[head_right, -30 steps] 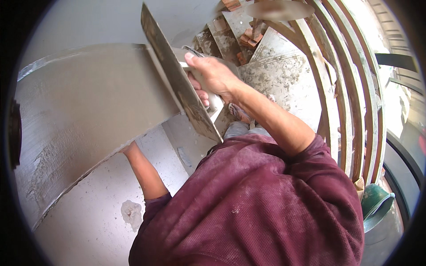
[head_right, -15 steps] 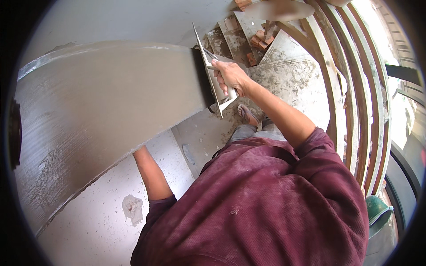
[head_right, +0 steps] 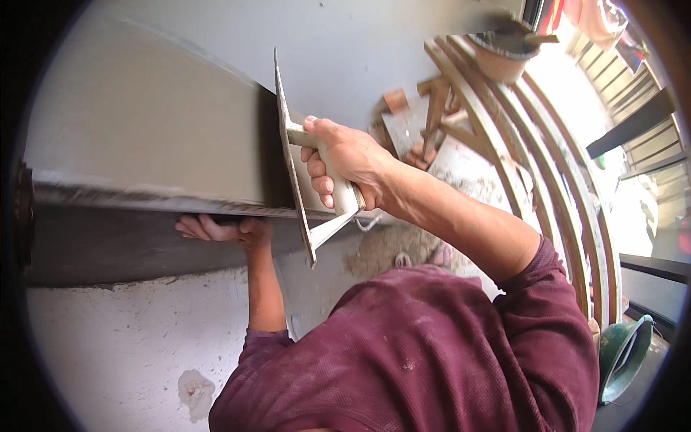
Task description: The person applies mortar to a curved architectural surface using a pointed trowel and smooths the material with a rectangular float.
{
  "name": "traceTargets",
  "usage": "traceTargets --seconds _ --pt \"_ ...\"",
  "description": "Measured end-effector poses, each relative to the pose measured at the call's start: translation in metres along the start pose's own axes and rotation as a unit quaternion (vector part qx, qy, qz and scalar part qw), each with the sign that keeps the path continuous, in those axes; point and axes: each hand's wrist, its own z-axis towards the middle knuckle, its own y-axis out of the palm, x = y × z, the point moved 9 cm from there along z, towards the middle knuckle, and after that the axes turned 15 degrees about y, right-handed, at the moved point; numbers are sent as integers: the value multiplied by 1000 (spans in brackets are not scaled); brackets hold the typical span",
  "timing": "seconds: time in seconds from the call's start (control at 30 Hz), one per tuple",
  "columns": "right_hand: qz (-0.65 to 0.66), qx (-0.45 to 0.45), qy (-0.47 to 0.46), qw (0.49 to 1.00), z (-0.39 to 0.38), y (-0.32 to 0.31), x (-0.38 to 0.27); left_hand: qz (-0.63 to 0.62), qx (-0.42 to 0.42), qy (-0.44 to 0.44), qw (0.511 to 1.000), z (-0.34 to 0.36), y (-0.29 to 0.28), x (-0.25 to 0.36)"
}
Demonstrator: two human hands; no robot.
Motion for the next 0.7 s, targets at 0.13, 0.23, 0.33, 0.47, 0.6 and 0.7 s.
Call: traceTargets --seconds 0.13,0.23,0.33,0.47,0.6,0.7 --pt "-55 -46 -83 994 -41 65 -43 -24 24 -2 999 -9 -8 -10" --pt "-20 -130 -138 982 -56 119 -80 -30 23 -7 999 -16 -15 -15" --pt "-155 -255 -297 907 -135 184 -144 -57 42 -3 997 1 -4 -2" --pt "-58 -263 -463 844 -188 211 -246 -83 46 6 995 -5 1 -1" --pt "-87 -109 -490 860 -164 97 -240 -204 89 19 975 3 -38 10" --pt "-34 66 -390 918 -78 -32 -139 -462 -66 -30 884 -50 -61 43"
